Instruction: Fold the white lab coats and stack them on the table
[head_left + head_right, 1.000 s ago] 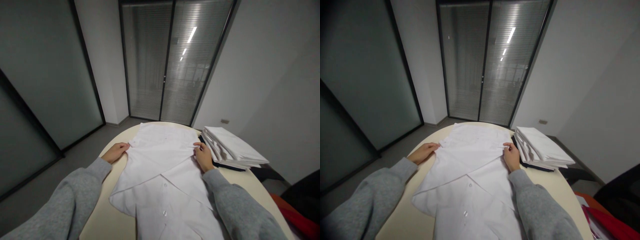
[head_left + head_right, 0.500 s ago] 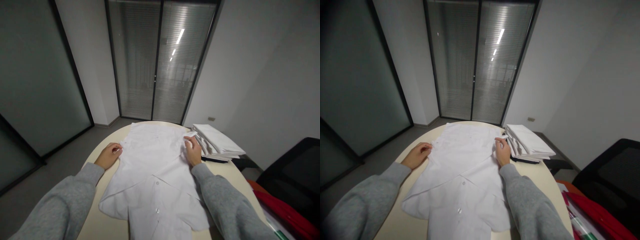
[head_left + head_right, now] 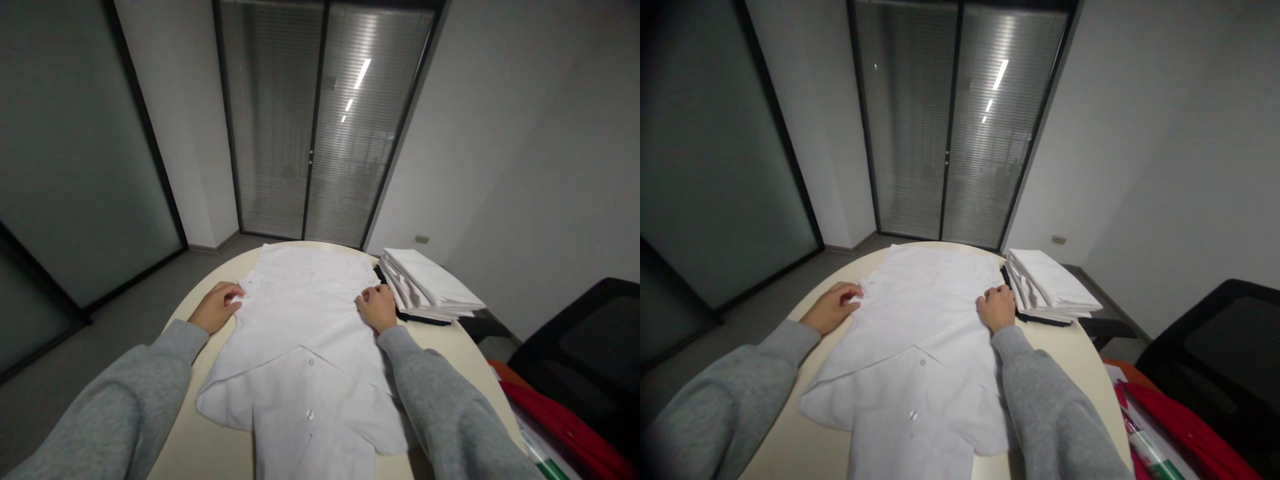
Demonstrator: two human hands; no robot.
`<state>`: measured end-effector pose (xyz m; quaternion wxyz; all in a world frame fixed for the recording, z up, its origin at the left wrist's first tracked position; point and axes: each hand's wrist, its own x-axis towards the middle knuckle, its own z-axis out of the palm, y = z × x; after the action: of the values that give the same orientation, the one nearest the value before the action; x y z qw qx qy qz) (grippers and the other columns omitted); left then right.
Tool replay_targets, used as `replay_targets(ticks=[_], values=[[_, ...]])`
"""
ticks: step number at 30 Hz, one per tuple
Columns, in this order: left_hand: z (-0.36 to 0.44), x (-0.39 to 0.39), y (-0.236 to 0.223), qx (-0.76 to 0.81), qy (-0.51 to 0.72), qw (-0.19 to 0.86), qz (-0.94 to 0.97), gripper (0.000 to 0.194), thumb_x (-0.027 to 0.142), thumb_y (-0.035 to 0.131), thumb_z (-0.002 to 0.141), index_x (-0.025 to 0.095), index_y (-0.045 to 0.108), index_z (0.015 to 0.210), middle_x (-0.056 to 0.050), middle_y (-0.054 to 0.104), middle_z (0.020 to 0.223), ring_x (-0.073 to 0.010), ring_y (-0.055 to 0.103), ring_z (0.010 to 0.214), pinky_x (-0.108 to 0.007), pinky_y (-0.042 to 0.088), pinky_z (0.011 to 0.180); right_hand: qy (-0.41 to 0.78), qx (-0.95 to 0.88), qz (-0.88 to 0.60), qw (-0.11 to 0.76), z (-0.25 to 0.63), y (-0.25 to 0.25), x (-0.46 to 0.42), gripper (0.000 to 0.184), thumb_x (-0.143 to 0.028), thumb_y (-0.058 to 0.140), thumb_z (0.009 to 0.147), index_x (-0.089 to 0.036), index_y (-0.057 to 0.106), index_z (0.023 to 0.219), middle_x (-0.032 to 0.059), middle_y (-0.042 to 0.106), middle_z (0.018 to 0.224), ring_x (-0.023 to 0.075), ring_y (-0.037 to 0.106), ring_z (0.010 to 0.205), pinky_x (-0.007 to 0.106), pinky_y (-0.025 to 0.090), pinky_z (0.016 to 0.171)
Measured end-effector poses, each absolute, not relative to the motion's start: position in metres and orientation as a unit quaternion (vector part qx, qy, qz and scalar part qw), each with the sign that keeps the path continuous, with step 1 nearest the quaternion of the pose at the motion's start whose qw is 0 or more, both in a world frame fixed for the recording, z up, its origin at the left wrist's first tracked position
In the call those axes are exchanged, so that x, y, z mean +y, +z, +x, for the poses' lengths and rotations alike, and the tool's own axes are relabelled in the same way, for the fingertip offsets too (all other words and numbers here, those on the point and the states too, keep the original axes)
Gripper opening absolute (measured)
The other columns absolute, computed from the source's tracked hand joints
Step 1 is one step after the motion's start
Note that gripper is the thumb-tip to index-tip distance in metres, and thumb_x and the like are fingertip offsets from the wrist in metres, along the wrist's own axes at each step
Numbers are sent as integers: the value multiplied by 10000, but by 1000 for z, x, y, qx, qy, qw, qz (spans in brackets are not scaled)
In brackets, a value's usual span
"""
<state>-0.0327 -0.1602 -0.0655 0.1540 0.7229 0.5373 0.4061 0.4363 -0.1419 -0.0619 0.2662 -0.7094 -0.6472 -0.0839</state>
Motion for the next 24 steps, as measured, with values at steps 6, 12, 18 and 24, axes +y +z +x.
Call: replay_targets(ticks=[6,12,18,24], values=[[-21,-187,-55,551,392,79,732,311,442,633,824,204,708,1009,-112,640,1188,-285,617,1099,-488,515,1030,-140,-724,-633,235,429,-60,-146,461,-371,551,942,-131,680,1314,211,500,1495,369,433,1392,496,288,1196],[0,-288,-57,500,203,42,841,710,597,605,949,337,425,1584,-75,386,1672,-360,343,1525,-580,316,1223,-62,-782,-606,127,429,-67,-139,522,-458,433,1033,-200,584,1461,139,514,1561,335,407,1466,512,258,1228],[-7,-327,-65,480,100,35,871,808,674,508,978,366,208,1663,-56,348,1669,-344,332,1546,-601,157,1281,-35,-769,-631,95,428,-68,-140,591,-500,373,1058,-194,495,1549,136,432,1630,347,354,1518,510,245,1234],[-9,-328,-48,486,89,35,869,683,641,487,1001,414,324,1624,-22,421,1634,-312,434,1497,-585,198,1277,0,-752,-656,70,427,-67,-140,641,-531,336,1063,-194,407,1604,121,330,1686,357,273,1557,520,198,1247]])
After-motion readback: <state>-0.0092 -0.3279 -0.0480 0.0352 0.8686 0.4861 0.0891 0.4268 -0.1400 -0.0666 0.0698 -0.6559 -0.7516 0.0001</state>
